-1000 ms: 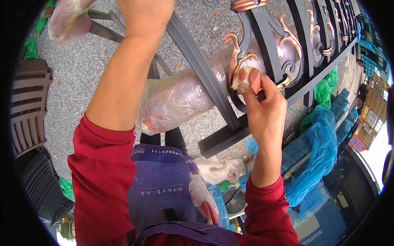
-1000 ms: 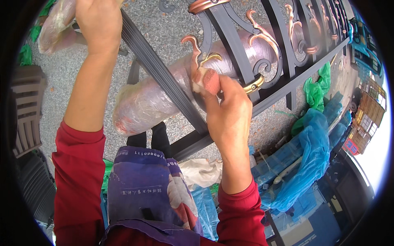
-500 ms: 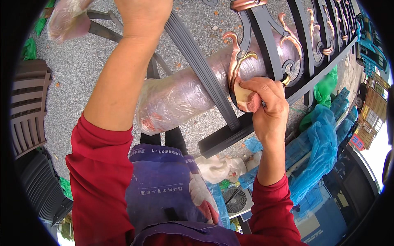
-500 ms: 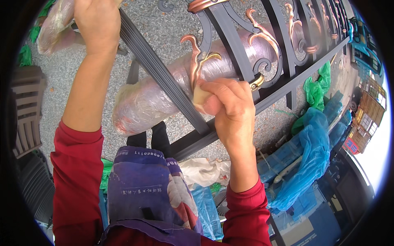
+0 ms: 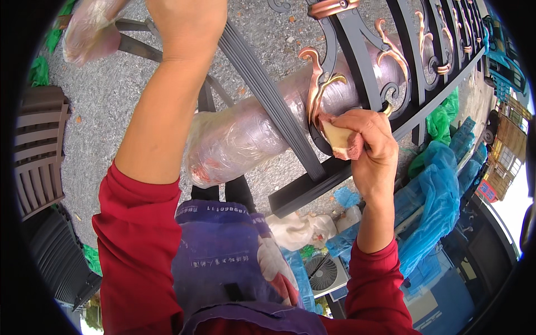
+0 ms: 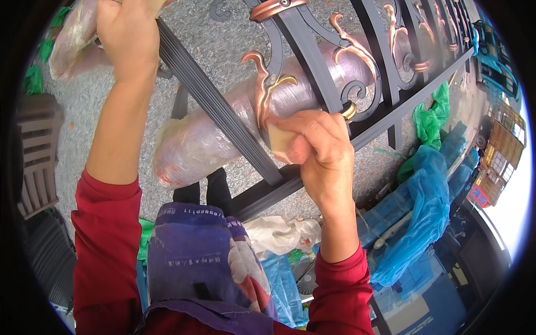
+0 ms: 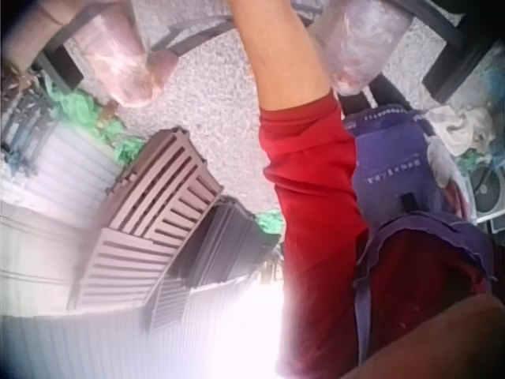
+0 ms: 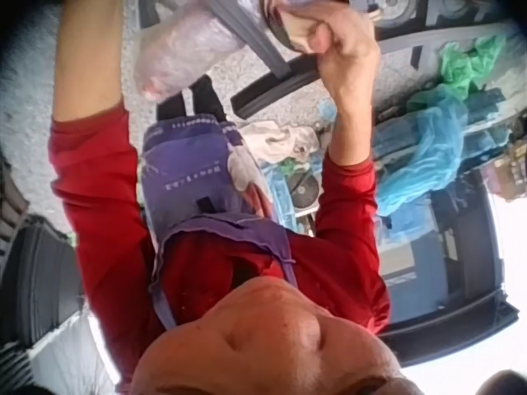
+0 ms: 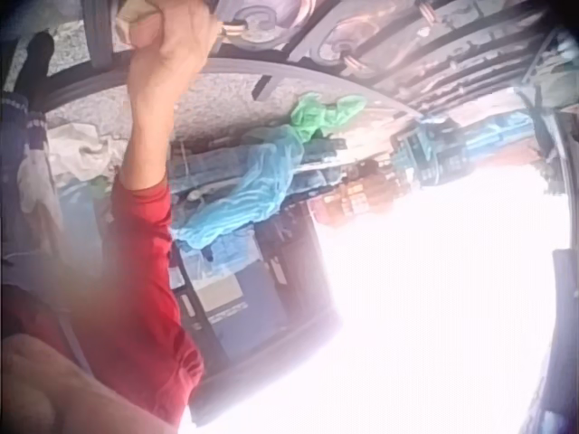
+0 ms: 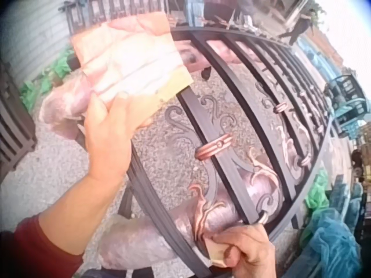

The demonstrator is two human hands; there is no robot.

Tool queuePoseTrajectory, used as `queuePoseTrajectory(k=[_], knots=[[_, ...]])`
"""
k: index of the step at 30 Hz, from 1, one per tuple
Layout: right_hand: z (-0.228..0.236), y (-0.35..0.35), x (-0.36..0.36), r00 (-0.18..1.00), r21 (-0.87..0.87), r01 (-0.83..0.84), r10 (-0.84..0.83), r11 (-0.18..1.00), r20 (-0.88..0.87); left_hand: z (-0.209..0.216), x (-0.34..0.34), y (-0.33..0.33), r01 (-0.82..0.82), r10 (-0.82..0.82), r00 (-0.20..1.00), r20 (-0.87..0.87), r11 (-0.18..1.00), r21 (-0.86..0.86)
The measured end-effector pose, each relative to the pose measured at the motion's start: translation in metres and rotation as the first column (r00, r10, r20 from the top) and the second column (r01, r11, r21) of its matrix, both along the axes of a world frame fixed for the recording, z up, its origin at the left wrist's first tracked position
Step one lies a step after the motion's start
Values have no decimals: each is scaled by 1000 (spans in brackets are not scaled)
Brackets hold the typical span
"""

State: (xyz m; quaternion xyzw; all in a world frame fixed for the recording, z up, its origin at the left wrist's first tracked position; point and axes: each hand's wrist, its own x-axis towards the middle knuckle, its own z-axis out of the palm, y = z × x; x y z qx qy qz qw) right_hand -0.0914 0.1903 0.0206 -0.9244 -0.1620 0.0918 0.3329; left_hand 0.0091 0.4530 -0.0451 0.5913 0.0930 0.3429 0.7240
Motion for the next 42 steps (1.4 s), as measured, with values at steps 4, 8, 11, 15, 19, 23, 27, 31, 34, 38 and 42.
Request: queuePoseTrajectory(k=[4,8,11,15,19,23,27,31,34,38,42], knots=[[0,5,14,980,-19,119,-114,993,161,4,1,-6,-54,54,998,11,999,-2],[-17,18,10,988,-81,32,-19,996,154,7,4,-14,-89,89,996,2,995,-34],[-8,18,2,995,27,45,-47,999,85,-1,3,-3,-49,49,999,-11,998,-45],[-10,4,12,973,-43,163,-154,986,171,3,0,-3,-17,17,1000,0,999,-30],[-25,19,18,968,-40,84,-71,996,242,4,5,-11,-91,90,996,-16,995,-32],[-18,18,7,982,-28,106,-100,994,159,5,2,-13,-91,91,996,22,996,-16],[-11,11,13,963,-86,133,-108,987,249,4,-2,-9,-85,86,996,-5,993,78],[-26,25,16,963,-72,73,-52,995,266,6,-1,-5,-14,14,1000,9,1000,-21],[-15,21,8,976,-81,65,-47,995,212,10,1,-14,-12,13,998,57,1000,-23],[-8,12,8,970,-82,171,-154,982,188,7,-1,-7,30,-29,997,72,999,-13],[-26,17,16,942,-88,239,-208,967,264,6,3,-13,-35,36,998,44,999,-24]])
